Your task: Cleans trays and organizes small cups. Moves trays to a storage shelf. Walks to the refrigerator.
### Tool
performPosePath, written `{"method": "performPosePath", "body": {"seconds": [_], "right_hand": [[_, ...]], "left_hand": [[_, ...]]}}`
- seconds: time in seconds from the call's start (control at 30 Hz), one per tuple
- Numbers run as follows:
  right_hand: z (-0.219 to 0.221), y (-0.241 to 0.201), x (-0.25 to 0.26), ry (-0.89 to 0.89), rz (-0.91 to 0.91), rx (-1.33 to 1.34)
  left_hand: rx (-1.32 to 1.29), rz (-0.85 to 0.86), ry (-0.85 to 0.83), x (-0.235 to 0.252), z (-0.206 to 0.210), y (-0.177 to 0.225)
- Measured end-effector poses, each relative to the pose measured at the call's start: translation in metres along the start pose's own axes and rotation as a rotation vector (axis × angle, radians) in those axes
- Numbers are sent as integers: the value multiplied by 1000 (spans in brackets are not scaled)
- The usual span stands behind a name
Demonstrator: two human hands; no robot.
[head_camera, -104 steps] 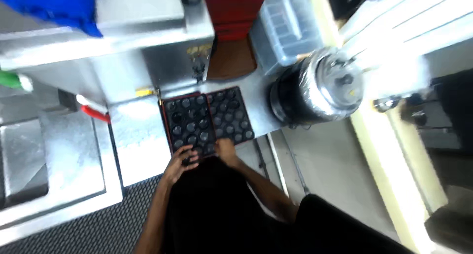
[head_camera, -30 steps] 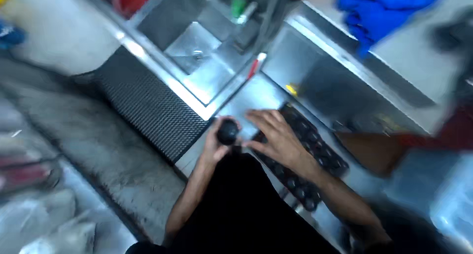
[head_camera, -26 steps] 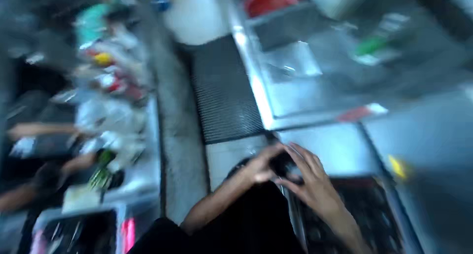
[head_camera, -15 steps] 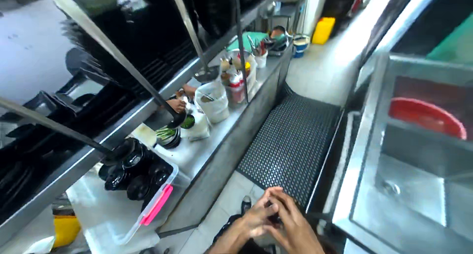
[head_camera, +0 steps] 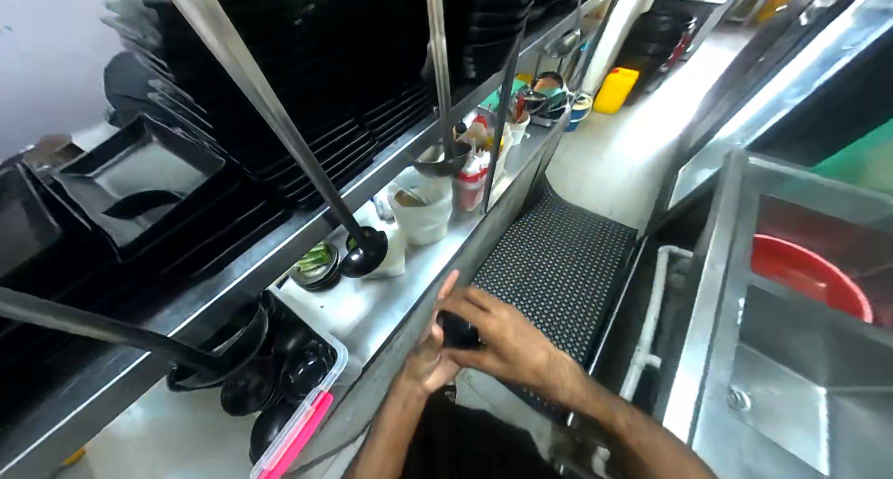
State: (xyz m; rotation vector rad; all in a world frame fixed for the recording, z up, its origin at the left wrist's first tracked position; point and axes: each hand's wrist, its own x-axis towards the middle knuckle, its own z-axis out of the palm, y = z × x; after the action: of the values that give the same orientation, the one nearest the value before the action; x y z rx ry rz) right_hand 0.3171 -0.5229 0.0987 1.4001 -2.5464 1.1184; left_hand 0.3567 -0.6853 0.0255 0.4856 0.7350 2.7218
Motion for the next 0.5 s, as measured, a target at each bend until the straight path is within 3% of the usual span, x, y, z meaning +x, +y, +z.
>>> {"method": "performPosePath", "body": {"seconds": [0.13, 0.37, 0.5], "right_hand": [[-24, -3, 37, -89, 3, 24], [-70, -3, 88, -94, -367, -17], [-111, -15, 119, 4, -458, -40]], "left_hand": [[-33, 3, 13, 25, -2, 29], [-73, 208, -83, 59, 30, 63], [-58, 312, -116, 69, 50, 73]]}}
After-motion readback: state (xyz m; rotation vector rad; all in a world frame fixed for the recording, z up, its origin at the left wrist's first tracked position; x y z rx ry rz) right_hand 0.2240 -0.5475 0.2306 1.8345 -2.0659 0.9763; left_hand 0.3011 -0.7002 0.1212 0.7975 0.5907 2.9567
